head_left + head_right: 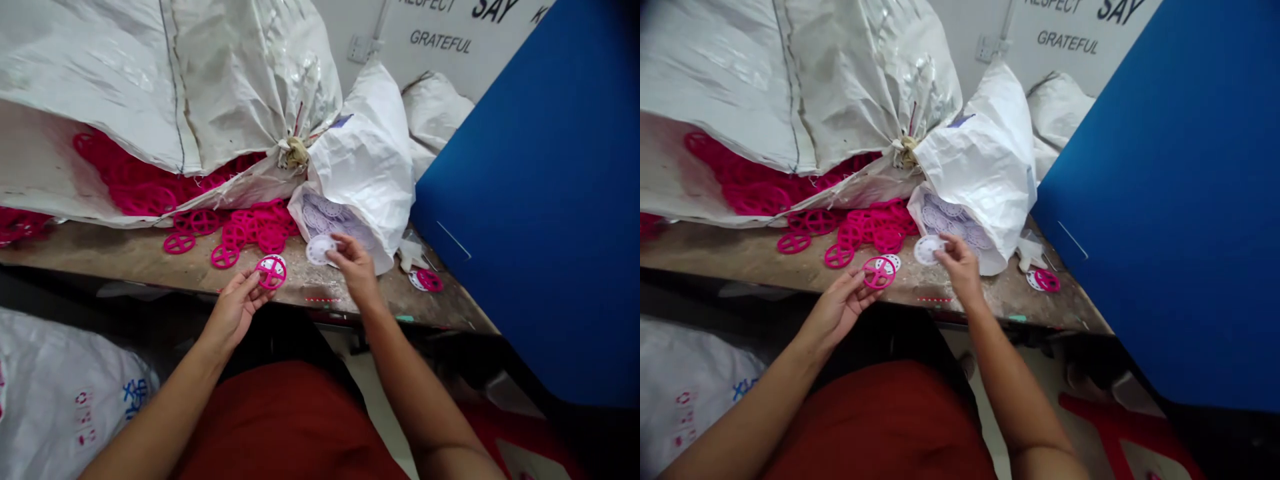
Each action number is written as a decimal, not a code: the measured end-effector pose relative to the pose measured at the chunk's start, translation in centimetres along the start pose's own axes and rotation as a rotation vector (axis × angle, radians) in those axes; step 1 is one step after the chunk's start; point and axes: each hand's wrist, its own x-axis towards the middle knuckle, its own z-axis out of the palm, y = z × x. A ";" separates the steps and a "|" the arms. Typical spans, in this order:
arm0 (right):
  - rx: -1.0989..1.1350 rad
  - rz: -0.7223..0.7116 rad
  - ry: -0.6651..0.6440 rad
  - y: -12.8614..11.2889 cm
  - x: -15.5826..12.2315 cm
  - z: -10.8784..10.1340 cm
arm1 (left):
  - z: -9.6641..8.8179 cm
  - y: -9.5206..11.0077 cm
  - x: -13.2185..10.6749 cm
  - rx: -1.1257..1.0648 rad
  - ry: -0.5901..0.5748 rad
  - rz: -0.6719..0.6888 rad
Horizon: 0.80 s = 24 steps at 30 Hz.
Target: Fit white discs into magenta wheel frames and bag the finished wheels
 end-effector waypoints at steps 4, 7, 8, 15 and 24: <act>-0.048 -0.061 -0.165 -1.4 -5.2 4.1 | 0.7 -1.9 -1.6 0.077 -0.037 -0.004; -0.211 -0.164 -0.190 -1.5 -7.5 5.5 | 0.1 -2.7 -2.8 0.254 -0.014 0.107; -0.227 -0.187 -0.189 -1.6 -8.0 5.6 | -0.3 -2.9 -3.2 0.320 -0.013 0.138; -0.115 -0.063 -0.341 -3.0 -10.7 4.6 | -1.6 -3.0 -6.5 0.903 -0.036 0.440; -0.083 -0.086 -0.225 -7.0 -14.0 0.8 | 3.2 -2.7 -11.2 0.798 -0.042 0.435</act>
